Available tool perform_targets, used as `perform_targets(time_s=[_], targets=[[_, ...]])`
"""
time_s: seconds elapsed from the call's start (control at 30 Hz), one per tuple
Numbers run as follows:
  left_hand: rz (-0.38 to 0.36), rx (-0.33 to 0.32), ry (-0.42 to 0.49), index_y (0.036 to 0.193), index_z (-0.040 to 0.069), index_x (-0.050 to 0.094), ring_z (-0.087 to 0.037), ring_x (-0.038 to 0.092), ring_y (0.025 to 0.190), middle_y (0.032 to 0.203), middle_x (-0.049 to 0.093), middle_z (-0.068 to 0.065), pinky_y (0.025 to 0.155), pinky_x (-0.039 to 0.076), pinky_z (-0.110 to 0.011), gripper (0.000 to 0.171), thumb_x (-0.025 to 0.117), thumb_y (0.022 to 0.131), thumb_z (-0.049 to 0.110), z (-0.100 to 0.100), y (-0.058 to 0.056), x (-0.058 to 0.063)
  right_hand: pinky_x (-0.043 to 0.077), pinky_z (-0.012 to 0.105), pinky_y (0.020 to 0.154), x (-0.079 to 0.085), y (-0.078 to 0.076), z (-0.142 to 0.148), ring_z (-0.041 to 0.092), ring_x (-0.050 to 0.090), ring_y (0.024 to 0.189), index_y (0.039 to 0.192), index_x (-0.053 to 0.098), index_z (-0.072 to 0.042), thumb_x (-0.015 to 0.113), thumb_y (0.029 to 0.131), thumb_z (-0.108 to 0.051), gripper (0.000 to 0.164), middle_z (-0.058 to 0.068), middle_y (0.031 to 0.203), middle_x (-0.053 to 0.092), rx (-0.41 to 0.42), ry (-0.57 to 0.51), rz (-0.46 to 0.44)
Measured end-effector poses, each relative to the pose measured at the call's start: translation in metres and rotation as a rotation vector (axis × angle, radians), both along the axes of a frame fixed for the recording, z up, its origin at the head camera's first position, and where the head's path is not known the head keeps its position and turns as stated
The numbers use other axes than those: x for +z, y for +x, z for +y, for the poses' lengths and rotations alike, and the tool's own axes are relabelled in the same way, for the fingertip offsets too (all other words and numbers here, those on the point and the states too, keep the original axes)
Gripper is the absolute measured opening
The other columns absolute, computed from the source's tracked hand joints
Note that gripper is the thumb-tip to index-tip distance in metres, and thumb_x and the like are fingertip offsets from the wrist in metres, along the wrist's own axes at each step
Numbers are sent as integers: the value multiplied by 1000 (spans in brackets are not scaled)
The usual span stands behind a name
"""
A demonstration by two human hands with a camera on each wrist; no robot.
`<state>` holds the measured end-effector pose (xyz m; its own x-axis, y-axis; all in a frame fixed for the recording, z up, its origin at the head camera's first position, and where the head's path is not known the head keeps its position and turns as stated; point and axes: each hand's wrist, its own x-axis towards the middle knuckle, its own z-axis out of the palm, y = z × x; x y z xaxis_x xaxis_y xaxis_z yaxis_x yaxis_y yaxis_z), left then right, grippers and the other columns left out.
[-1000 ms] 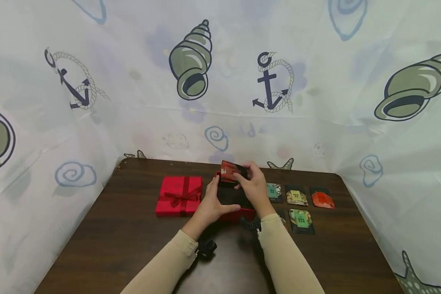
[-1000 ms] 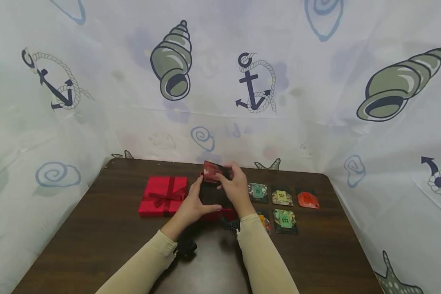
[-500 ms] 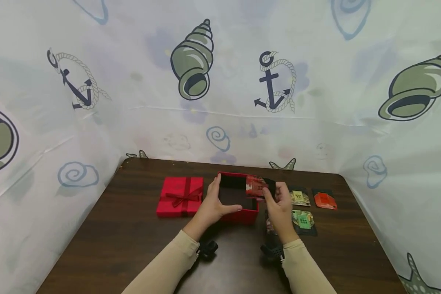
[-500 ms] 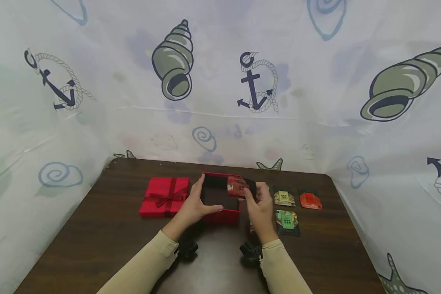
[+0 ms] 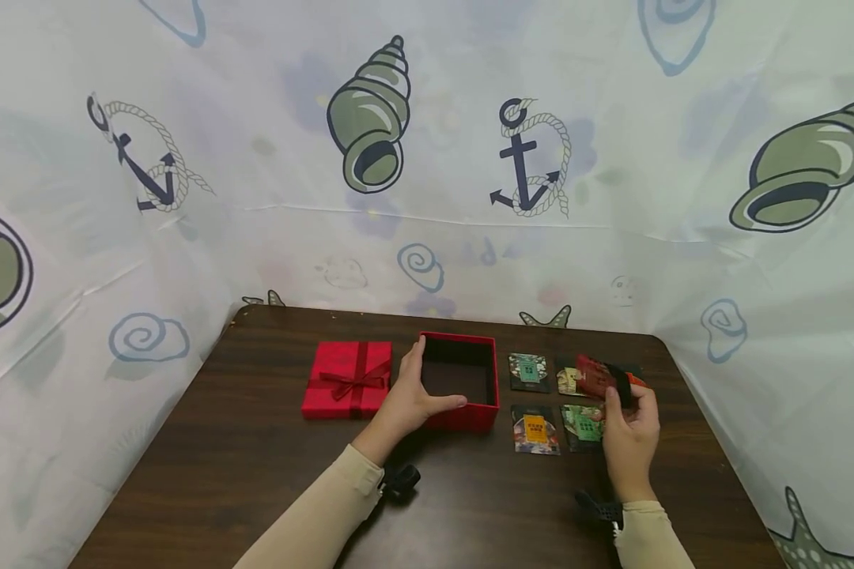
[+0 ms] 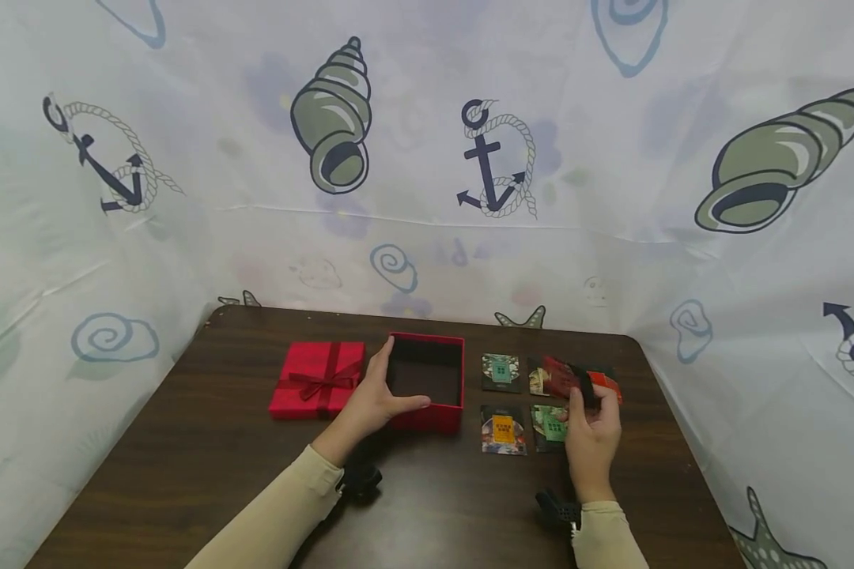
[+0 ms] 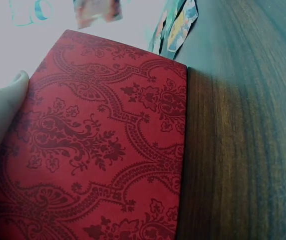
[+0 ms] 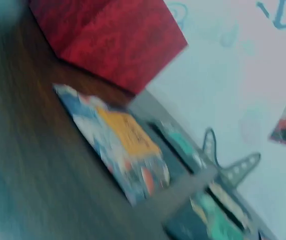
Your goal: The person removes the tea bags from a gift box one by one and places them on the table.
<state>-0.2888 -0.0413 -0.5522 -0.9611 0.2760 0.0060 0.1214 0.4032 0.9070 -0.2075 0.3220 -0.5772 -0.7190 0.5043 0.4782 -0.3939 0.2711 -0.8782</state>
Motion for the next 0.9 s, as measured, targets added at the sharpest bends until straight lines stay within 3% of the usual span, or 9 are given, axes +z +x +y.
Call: perform_targets(time_s=[0.13, 0.27, 0.37, 0.5, 0.6, 0.73, 0.83, 0.9], targets=[[7, -5, -1, 176, 37, 2, -44, 23, 167, 184, 10, -9, 123, 36, -74, 140, 97, 76, 59, 1, 1, 1, 62, 24, 60, -5, 12, 19, 21, 70, 69, 145, 50, -1, 65, 109, -10, 40, 8, 104, 62, -54, -33, -73], [2, -4, 3, 177, 35, 4, -44, 23, 167, 184, 10, -10, 123, 36, -75, 139, 97, 77, 56, 2, 3, 4, 62, 25, 58, -8, 27, 42, 19, 72, 67, 156, 42, -10, 63, 109, -4, 52, 1, 105, 60, -108, 31, -146], [-8, 3, -1, 177, 36, 3, -44, 24, 166, 184, 12, -10, 123, 37, -74, 141, 98, 75, 56, 1, 4, 5, 62, 26, 56, -11, 37, 60, 15, 72, 65, 147, 54, -5, 61, 110, -6, 38, -3, 106, 60, -166, 80, -231], [-12, 15, -10, 177, 34, 3, -45, 29, 164, 183, 14, -11, 121, 40, -73, 142, 98, 75, 57, 0, 3, 3, 57, 21, 53, -16, 44, 78, 6, 67, 61, 130, 67, -1, 64, 110, -13, 23, -11, 93, 64, -258, 102, -412], [-15, 19, -17, 177, 31, 4, -46, 31, 163, 183, 15, -12, 121, 41, -73, 142, 98, 75, 58, 0, 2, 0, 52, 12, 64, -20, 47, 83, -7, 61, 74, 125, 73, -2, 68, 108, -18, 24, -17, 95, 67, -304, 148, -509], [-25, 20, -23, 178, 30, 5, -46, 32, 163, 183, 14, -12, 121, 41, -73, 142, 98, 74, 60, 0, 2, -2, 41, 4, 78, -22, 47, 85, -15, 53, 97, 127, 75, -4, 69, 108, -23, 27, -4, 116, 73, -331, 186, -517], [-22, 22, -21, 177, 32, 5, -47, 32, 162, 183, 14, -13, 121, 41, -73, 142, 98, 74, 61, 0, 1, -2, 42, 6, 80, -21, 45, 85, -3, 58, 104, 129, 75, -5, 69, 109, -26, 30, 11, 128, 73, -331, 187, -510], [-17, 21, -19, 177, 33, 5, -47, 33, 162, 183, 14, -13, 120, 41, -73, 141, 97, 74, 61, 0, 0, -1, 47, 14, 85, -20, 44, 87, 11, 65, 111, 128, 76, -4, 69, 108, -25, 30, 18, 131, 74, -336, 242, -533]])
